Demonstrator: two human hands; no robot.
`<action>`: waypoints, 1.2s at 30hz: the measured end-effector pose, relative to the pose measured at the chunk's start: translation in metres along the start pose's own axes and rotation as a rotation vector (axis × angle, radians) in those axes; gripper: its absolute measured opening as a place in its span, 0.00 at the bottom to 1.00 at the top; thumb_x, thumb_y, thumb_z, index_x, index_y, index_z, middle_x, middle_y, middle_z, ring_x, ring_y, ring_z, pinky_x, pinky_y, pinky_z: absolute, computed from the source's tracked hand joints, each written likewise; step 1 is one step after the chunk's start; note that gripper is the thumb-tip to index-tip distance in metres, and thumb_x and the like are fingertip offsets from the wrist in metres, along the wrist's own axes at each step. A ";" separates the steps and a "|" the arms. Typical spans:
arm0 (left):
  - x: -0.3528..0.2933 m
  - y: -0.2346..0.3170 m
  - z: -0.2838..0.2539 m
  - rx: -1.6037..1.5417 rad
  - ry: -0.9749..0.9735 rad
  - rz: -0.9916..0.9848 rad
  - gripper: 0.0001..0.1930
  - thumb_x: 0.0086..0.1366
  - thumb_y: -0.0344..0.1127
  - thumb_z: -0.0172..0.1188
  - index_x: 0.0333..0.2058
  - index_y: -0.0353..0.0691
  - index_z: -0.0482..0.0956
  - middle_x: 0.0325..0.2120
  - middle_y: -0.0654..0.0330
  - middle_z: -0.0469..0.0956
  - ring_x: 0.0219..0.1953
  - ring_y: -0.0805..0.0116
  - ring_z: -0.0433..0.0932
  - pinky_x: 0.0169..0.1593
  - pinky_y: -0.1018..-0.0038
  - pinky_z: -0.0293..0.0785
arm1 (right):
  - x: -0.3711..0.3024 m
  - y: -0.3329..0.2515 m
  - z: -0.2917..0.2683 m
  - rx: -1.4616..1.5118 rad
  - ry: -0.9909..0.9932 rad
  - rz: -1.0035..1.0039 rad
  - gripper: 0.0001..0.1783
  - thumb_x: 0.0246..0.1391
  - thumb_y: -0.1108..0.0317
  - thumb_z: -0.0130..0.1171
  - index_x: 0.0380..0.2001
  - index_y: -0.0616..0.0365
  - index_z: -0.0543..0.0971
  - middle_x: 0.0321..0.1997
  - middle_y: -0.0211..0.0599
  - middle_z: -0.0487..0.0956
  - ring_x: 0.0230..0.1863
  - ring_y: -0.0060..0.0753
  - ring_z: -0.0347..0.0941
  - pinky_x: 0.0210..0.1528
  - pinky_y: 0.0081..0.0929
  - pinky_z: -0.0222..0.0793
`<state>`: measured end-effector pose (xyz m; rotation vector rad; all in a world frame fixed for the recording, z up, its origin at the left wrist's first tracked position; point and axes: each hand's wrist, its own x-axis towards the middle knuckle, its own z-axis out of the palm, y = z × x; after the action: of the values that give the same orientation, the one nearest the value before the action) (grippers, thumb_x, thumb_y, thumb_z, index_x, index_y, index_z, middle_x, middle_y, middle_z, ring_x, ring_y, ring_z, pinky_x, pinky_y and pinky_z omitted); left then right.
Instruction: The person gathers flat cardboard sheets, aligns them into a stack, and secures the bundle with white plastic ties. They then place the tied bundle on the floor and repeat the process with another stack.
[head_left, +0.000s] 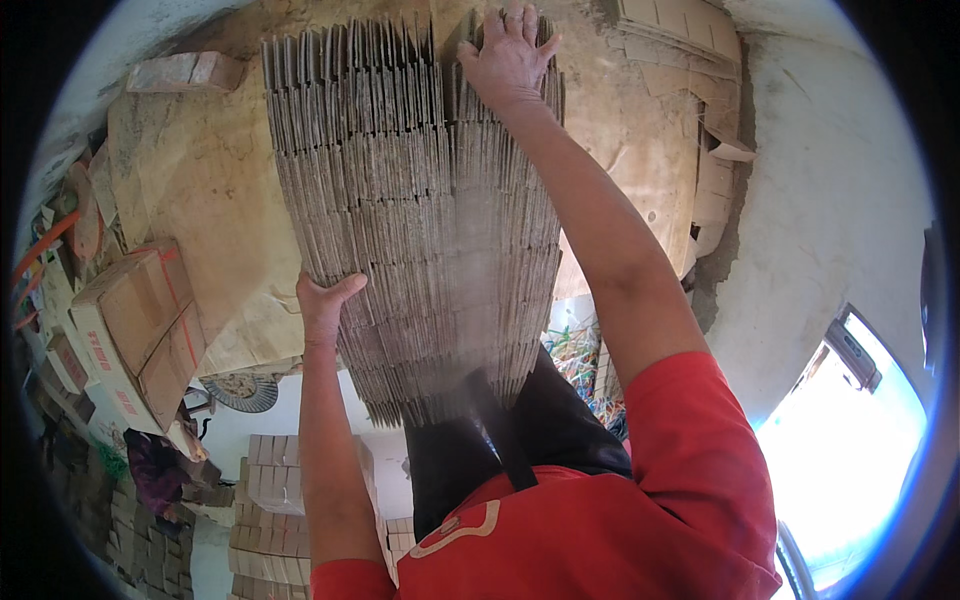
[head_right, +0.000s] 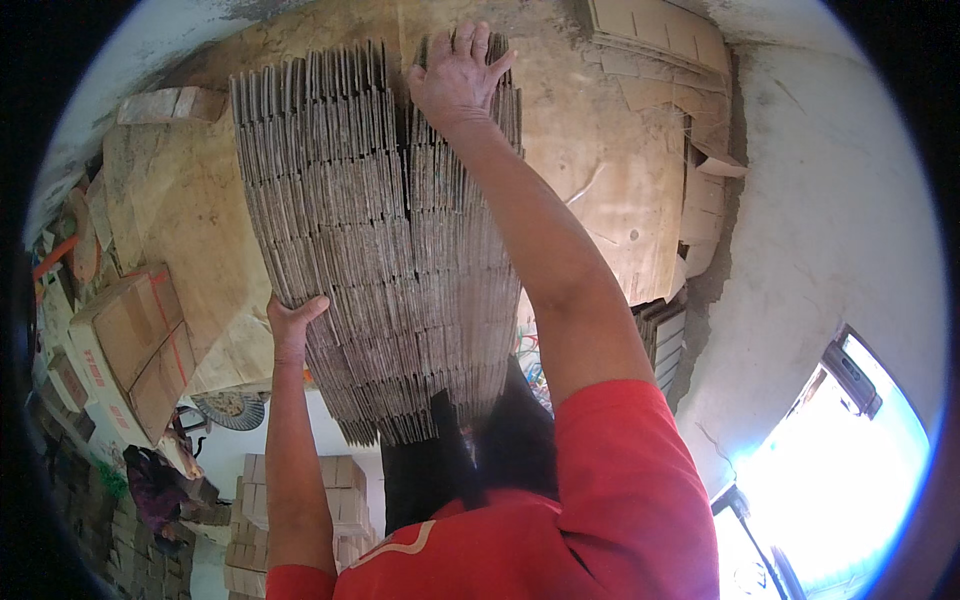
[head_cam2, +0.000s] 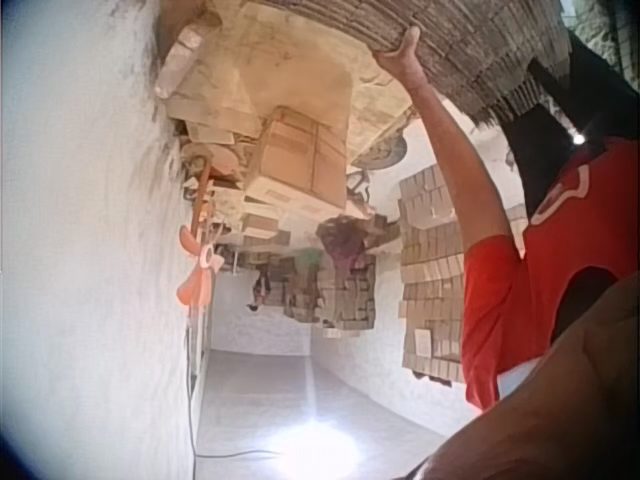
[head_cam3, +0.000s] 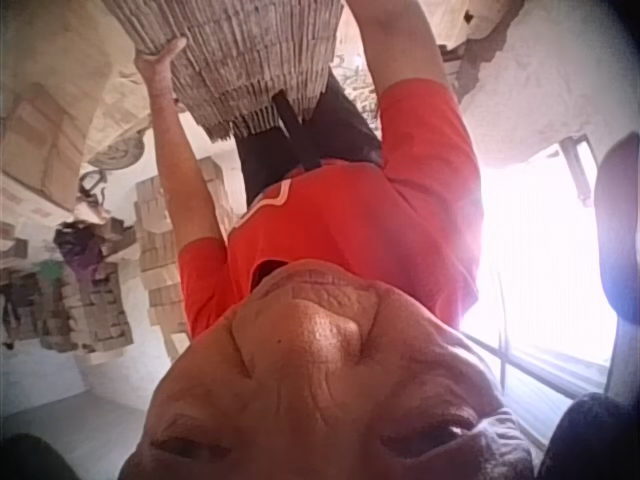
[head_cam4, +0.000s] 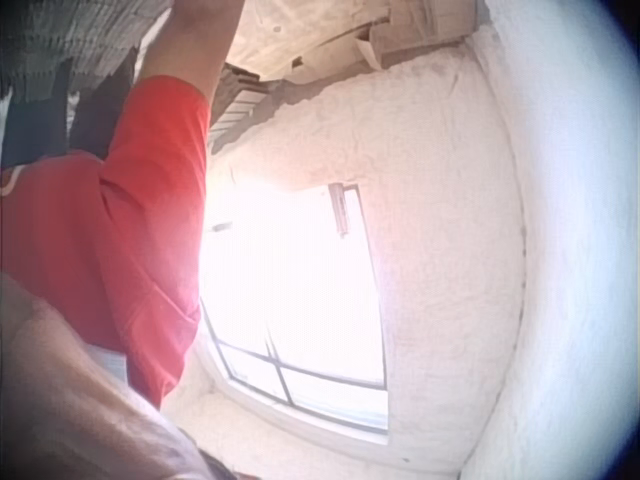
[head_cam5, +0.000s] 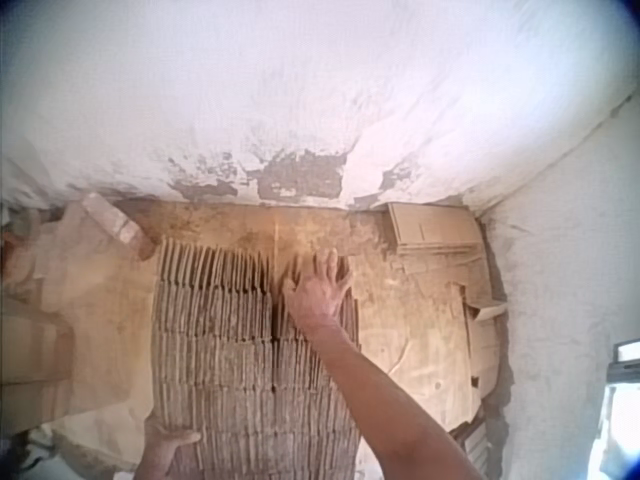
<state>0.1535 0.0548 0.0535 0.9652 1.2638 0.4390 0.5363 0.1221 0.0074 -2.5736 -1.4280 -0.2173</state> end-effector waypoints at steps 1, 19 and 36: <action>0.001 0.000 0.000 0.004 -0.007 -0.026 0.36 0.42 0.29 0.76 0.51 0.29 0.70 0.43 0.56 0.78 0.42 0.66 0.78 0.49 0.71 0.75 | 0.001 0.004 0.003 0.028 0.016 -0.014 0.33 0.49 0.48 0.59 0.55 0.55 0.74 0.72 0.49 0.53 0.76 0.48 0.38 0.66 0.75 0.29; 0.002 -0.005 -0.005 -0.016 0.014 -0.048 0.37 0.39 0.32 0.77 0.49 0.27 0.70 0.40 0.54 0.78 0.38 0.66 0.79 0.45 0.71 0.77 | 0.013 0.002 0.003 -0.004 -0.157 -0.644 0.30 0.51 0.75 0.54 0.59 0.45 0.70 0.56 0.28 0.73 0.64 0.34 0.63 0.70 0.60 0.39; 0.005 -0.010 -0.010 0.022 -0.066 -0.013 0.38 0.42 0.34 0.76 0.53 0.31 0.69 0.44 0.58 0.77 0.43 0.66 0.77 0.51 0.70 0.74 | 0.017 -0.016 -0.014 -0.159 -0.082 -0.744 0.39 0.54 0.74 0.52 0.64 0.18 0.60 0.42 0.27 0.73 0.50 0.29 0.73 0.65 0.58 0.49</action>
<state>0.1433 0.0566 0.0430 0.9817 1.2164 0.3812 0.5308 0.1410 0.0258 -2.0463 -2.4265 -0.3364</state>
